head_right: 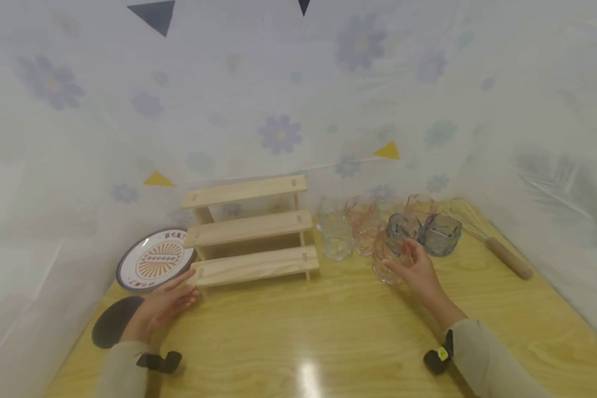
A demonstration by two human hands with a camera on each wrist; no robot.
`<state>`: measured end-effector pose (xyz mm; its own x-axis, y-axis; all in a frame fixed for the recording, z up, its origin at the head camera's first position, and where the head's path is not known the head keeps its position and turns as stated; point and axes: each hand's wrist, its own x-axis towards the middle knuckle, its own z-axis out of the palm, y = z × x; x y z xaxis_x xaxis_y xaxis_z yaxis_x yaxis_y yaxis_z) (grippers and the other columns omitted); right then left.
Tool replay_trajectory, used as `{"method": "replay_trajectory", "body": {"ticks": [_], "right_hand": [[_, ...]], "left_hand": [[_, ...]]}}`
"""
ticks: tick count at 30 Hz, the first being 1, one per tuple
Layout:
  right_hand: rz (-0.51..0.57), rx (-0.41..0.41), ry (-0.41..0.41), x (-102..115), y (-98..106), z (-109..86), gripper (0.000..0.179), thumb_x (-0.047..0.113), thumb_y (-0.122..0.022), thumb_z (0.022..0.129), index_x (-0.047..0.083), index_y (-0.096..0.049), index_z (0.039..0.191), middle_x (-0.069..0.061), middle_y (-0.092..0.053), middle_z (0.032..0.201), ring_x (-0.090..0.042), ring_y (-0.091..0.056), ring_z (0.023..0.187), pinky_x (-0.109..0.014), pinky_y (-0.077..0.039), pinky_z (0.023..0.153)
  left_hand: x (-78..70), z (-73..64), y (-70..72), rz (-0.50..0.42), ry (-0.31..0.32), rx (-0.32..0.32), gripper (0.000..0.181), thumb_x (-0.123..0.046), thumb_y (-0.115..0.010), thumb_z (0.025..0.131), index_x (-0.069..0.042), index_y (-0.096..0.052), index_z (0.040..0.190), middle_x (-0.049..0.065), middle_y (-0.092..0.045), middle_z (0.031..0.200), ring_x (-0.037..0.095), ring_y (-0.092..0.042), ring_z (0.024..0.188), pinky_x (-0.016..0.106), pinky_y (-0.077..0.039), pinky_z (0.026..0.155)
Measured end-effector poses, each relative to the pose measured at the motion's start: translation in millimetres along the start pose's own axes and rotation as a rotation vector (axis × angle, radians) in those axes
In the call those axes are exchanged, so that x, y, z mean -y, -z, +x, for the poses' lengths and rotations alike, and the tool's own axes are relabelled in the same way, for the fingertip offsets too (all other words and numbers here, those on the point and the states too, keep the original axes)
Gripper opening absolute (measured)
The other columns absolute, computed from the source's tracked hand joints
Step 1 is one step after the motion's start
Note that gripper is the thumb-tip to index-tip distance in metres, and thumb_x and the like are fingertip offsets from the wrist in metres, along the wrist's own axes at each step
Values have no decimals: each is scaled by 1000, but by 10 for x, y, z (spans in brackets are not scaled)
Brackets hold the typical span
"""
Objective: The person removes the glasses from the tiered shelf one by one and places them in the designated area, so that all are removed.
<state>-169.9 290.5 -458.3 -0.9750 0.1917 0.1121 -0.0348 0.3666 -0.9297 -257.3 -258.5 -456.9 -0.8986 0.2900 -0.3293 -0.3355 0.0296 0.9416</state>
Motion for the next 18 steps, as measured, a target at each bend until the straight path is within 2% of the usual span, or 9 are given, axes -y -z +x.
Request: {"method": "replay_trajectory", "body": {"ticks": [8, 15, 18], "right_hand": [[-2, 24, -1, -13, -1, 26, 84, 21, -64, 92, -5, -8, 149, -29, -24, 147, -46, -24, 133, -61, -25, 104], [44, 37, -14, -37, 5, 50, 85, 20, -63, 93, -5, -4, 148, -30, -17, 150, -46, -17, 136, -61, -19, 107], [51, 40, -36, -45, 3, 29, 88, 21, -62, 93, -4, 1, 148, -30, -12, 151, -46, -13, 137, -61, -17, 108]], "left_hand": [[11, -5, 9, -16, -1, 1, 66, -13, -60, 94, -10, -26, 150, -1, -71, 83, 8, -66, 72, 21, -54, 69], [5, 37, -19, -36, -10, -10, 66, -11, -60, 94, -10, -26, 150, -2, -70, 79, 8, -66, 70, 21, -54, 68], [2, 37, -55, 1, -18, -33, 63, -9, -58, 95, -9, -27, 150, -3, -69, 75, 7, -66, 68, 21, -54, 67]]}}
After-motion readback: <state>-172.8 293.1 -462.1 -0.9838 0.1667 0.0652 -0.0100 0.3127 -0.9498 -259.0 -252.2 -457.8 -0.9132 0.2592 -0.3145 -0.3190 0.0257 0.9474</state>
